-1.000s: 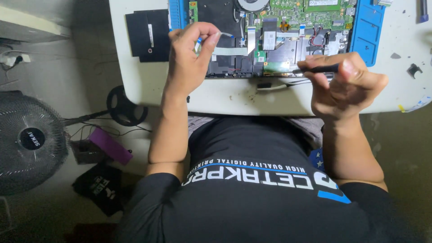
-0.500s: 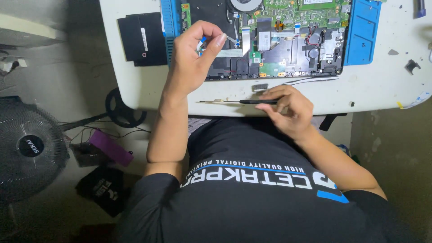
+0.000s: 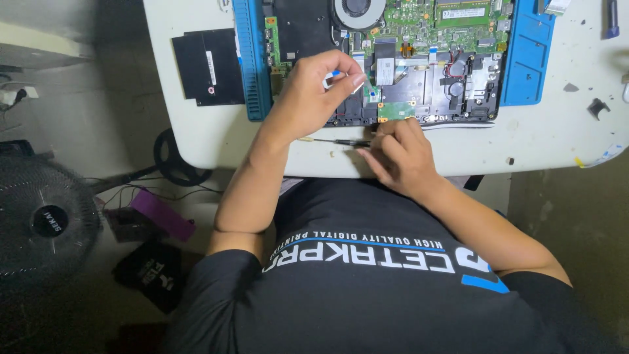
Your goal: Connecting internal ribbon cables and using a screwdriver to secure components on a laptop motherboard.
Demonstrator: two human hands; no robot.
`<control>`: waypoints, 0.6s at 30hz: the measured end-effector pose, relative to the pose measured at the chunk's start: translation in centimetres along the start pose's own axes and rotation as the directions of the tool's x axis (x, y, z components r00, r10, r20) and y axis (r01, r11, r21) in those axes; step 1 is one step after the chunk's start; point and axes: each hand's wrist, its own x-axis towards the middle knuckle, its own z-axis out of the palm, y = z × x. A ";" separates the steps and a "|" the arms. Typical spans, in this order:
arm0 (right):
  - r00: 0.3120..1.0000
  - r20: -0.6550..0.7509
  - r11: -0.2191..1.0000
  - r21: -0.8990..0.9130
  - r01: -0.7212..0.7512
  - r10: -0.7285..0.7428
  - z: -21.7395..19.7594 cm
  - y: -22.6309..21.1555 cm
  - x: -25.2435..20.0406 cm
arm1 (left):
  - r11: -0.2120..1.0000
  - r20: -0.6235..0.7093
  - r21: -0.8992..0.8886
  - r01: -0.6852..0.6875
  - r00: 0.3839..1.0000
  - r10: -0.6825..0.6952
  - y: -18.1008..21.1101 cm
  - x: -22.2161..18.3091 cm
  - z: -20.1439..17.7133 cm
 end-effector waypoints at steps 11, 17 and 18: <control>0.988 -0.028 0.987 0.051 -0.153 0.155 -1.7 2.9 0.6 | 0.998 0.023 -0.061 0.001 1.000 0.001 -0.8 1.1 2.8; 0.982 -0.048 0.982 0.058 -0.179 0.182 -1.4 3.1 0.0 | 0.997 0.007 -0.073 -0.038 0.999 0.038 -1.1 0.8 3.7; 0.982 -0.048 0.982 0.059 -0.179 0.182 -1.5 3.1 -0.1 | 0.997 0.008 -0.072 -0.037 0.999 0.038 -1.0 0.7 3.9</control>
